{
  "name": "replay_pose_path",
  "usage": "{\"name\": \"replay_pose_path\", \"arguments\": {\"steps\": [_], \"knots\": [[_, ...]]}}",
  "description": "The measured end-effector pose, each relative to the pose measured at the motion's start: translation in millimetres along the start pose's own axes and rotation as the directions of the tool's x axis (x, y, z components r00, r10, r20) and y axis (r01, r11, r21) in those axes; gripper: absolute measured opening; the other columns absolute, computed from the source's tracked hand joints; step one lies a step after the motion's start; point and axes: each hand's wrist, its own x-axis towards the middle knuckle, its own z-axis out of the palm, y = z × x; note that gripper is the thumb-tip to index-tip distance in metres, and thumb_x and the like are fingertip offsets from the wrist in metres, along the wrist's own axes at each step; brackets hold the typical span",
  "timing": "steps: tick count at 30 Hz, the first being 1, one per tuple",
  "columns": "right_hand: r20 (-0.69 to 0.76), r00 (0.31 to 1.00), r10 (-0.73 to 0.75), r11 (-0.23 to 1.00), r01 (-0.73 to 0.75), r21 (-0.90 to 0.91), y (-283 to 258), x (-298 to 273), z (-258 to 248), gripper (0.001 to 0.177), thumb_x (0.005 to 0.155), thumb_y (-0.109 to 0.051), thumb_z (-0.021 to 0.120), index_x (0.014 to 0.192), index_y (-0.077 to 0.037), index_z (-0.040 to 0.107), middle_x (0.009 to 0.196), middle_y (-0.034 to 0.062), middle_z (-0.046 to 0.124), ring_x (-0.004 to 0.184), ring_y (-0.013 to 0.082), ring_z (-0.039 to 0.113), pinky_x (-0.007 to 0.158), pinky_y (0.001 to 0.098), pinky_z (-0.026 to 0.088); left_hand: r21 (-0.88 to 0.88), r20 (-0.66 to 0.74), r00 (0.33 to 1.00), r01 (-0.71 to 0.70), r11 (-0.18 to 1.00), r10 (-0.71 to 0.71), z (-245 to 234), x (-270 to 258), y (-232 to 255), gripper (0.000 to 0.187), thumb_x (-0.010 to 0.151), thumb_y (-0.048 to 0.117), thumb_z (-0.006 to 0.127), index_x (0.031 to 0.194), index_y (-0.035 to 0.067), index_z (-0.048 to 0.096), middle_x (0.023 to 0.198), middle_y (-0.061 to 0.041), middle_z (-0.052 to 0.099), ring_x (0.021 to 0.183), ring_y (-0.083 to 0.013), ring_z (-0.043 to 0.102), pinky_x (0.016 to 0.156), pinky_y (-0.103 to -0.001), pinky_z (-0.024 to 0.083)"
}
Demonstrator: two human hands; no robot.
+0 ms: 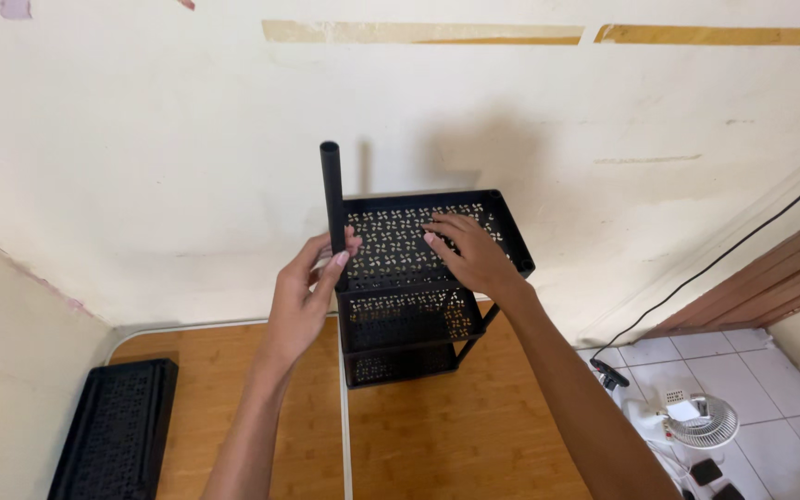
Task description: The person assembles a black plastic three-tier storage shelf on a wooden table. They place the top tray onto the frame, then insert two vertical support rods into the bottom tray, and finally attach the remaining trays to complete the structure.
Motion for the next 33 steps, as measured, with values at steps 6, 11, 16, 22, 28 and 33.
{"name": "replay_pose_path", "arguments": {"steps": [6, 11, 16, 22, 28, 33], "knots": [[-0.018, 1.0, 0.01, 0.995, -0.012, -0.104, 7, -5, 7, 0.052, 0.102, -0.05, 0.047, 0.136, -0.015, 0.064, 0.153, 0.0081, 0.05, 0.147, 0.0283, 0.037, 0.12, 0.045, 0.029, 0.143, 0.044, 0.999, 0.009, 0.99, -0.015, -6, -3, 18, 0.033, 0.098, 0.005, 0.059, 0.131, 0.005, 0.062, 0.116, -0.008, 0.075, 0.115, -0.0187, 0.069, 0.097, -0.035, 0.058], [-0.076, 0.997, 0.029, 0.994, -0.037, -0.103, 6, 1, 10, 0.052, 0.104, -0.05, 0.042, 0.136, -0.016, 0.065, 0.153, 0.007, 0.053, 0.149, 0.0272, 0.039, 0.124, 0.0439, 0.029, 0.214, 0.087, 0.995, 0.029, 0.976, -0.049, -5, 3, 16, 0.034, 0.096, 0.0, 0.058, 0.13, 0.005, 0.057, 0.115, -0.011, 0.074, 0.116, -0.0211, 0.069, 0.099, -0.035, 0.056], [0.092, 0.994, -0.053, 0.973, 0.072, -0.221, 4, -1, 3, 0.071, 0.092, -0.069, 0.047, 0.144, -0.023, 0.057, 0.16, 0.0084, 0.039, 0.151, 0.0328, 0.027, 0.123, 0.0519, 0.02, 0.235, 0.015, 0.998, -0.062, 0.97, 0.06, 0, 4, 2, 0.031, 0.096, -0.005, 0.057, 0.126, 0.001, 0.056, 0.115, -0.015, 0.075, 0.113, -0.0249, 0.073, 0.096, -0.034, 0.055], [0.212, 0.976, -0.047, 0.936, 0.117, -0.332, -4, 2, 4, 0.104, 0.069, -0.091, 0.051, 0.152, -0.029, 0.044, 0.164, 0.0103, 0.027, 0.153, 0.034, 0.017, 0.121, 0.0592, 0.011, 0.325, -0.127, 0.987, -0.051, 0.944, 0.097, 11, 1, -3, 0.037, 0.094, -0.006, 0.059, 0.13, 0.0, 0.058, 0.112, -0.022, 0.074, 0.108, -0.0294, 0.074, 0.09, -0.036, 0.061], [0.178, 0.984, -0.004, 0.931, 0.068, -0.358, -10, 0, 3, 0.102, 0.066, -0.092, 0.053, 0.15, -0.034, 0.048, 0.164, 0.0074, 0.031, 0.153, 0.0318, 0.021, 0.122, 0.0591, 0.016, 0.34, -0.165, 0.986, 0.029, 0.94, 0.029, 14, 4, -2, 0.037, 0.094, 0.002, 0.064, 0.131, 0.002, 0.059, 0.114, -0.021, 0.074, 0.109, -0.0308, 0.074, 0.089, -0.036, 0.061], [0.165, 0.986, 0.027, 0.929, 0.036, -0.367, -16, 5, 2, 0.097, 0.066, -0.089, 0.058, 0.147, -0.035, 0.051, 0.162, 0.0065, 0.033, 0.152, 0.0299, 0.024, 0.122, 0.0572, 0.019, 0.317, -0.187, 0.938, -0.223, 0.922, 0.292, 18, 14, 18, 0.034, 0.104, 0.011, 0.061, 0.133, -0.006, 0.053, 0.113, -0.022, 0.074, 0.114, -0.0329, 0.07, 0.102, -0.043, 0.049]]}}
